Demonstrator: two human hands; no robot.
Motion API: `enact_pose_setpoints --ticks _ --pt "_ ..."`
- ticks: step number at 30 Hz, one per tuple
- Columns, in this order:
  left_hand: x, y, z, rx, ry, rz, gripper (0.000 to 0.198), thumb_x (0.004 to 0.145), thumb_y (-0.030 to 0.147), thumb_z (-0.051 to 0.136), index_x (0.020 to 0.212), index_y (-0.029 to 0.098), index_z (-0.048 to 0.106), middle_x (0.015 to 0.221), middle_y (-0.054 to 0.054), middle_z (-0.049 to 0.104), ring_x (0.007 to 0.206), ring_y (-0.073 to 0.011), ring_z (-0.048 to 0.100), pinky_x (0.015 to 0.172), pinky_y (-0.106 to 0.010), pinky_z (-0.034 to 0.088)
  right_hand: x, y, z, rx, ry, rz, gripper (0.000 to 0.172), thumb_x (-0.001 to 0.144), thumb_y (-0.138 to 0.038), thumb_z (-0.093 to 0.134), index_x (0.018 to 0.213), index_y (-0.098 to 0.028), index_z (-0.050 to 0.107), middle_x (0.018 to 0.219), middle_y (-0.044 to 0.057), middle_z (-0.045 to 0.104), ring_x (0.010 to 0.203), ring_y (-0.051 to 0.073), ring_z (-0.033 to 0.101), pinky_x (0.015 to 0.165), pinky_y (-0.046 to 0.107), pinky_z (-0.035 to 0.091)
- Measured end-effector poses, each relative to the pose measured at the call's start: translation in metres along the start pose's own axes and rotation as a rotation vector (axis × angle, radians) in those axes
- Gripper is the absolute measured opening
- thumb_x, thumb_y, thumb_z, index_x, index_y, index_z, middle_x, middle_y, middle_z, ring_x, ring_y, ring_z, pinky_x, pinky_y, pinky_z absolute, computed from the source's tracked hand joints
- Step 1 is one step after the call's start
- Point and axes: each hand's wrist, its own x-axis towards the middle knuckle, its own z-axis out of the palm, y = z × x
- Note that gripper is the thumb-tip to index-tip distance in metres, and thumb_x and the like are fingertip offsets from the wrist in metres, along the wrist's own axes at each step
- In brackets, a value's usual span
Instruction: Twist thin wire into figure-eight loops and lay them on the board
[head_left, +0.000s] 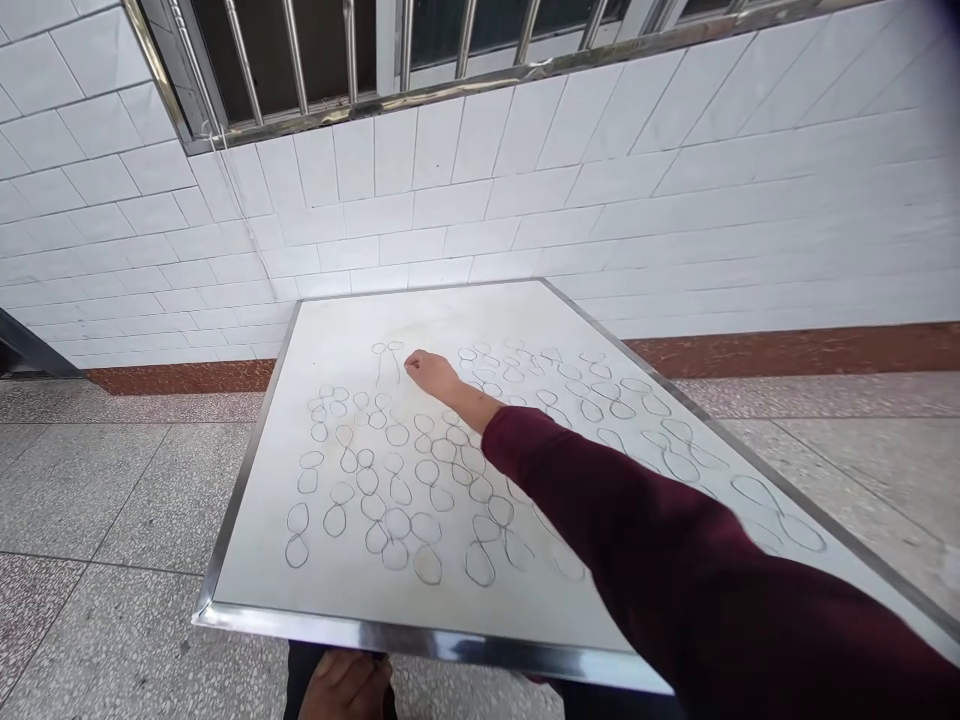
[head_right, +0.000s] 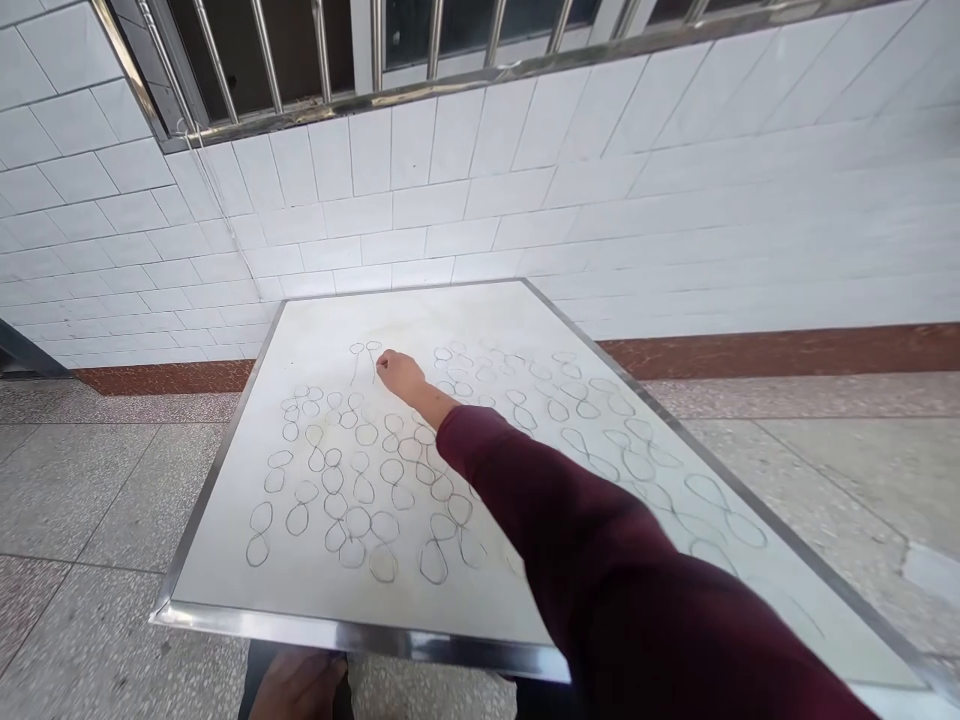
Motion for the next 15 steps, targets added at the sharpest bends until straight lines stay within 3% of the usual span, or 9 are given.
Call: enact_pose_setpoints --ticks 2,7,11,13,15 --pt "0.001 0.001 -0.008 0.001 -0.009 0.112 0.057 0.079 0.014 0.054 0.130 0.037 0.063 0.098 -0.009 0.077 0.086 -0.0281 0.074 0.073 -0.044 0.062 -0.038 -0.001 -0.016 0.046 -0.023 -0.049 0.018 0.094 -0.022 0.053 0.105 -0.020 0.067 0.101 0.005 0.070 0.079 0.015 0.061 0.062 0.024 0.044" --pt "0.011 0.022 -0.026 0.054 0.139 0.144 0.042 0.084 0.007 0.047 0.117 0.020 0.068 0.093 -0.011 0.075 0.086 -0.0252 0.071 0.079 -0.043 0.057 -0.166 0.017 -0.040 0.199 -0.126 -0.134 0.021 0.092 -0.039 0.052 0.092 -0.024 0.068 0.078 0.001 0.067 0.066 0.015 0.057 0.056 0.025 0.042" --pt "0.015 0.033 -0.035 -0.025 0.144 0.166 0.038 0.087 0.008 0.049 0.116 0.019 0.069 0.093 -0.011 0.074 0.090 -0.0253 0.069 0.081 -0.042 0.055 -0.267 0.059 -0.020 0.349 -0.027 -0.120 0.020 0.087 -0.040 0.055 0.084 -0.024 0.066 0.069 0.001 0.063 0.060 0.016 0.054 0.056 0.028 0.043" --pt "0.013 0.034 -0.037 -0.070 0.149 0.163 0.037 0.088 0.009 0.049 0.116 0.021 0.070 0.091 -0.010 0.075 0.087 -0.0240 0.069 0.082 -0.042 0.054 -0.308 0.083 -0.001 0.442 0.064 -0.040 0.024 0.086 -0.045 0.055 0.087 -0.024 0.067 0.072 0.003 0.064 0.058 0.017 0.055 0.054 0.029 0.045" --pt "0.012 0.037 -0.047 -0.121 0.168 0.150 0.034 0.089 0.011 0.050 0.114 0.023 0.070 0.086 -0.007 0.075 0.081 -0.0208 0.069 0.078 -0.037 0.055 -0.340 0.106 0.017 0.492 0.121 0.070 0.030 0.087 -0.050 0.054 0.091 -0.023 0.067 0.061 0.002 0.060 0.053 0.018 0.055 0.051 0.030 0.045"
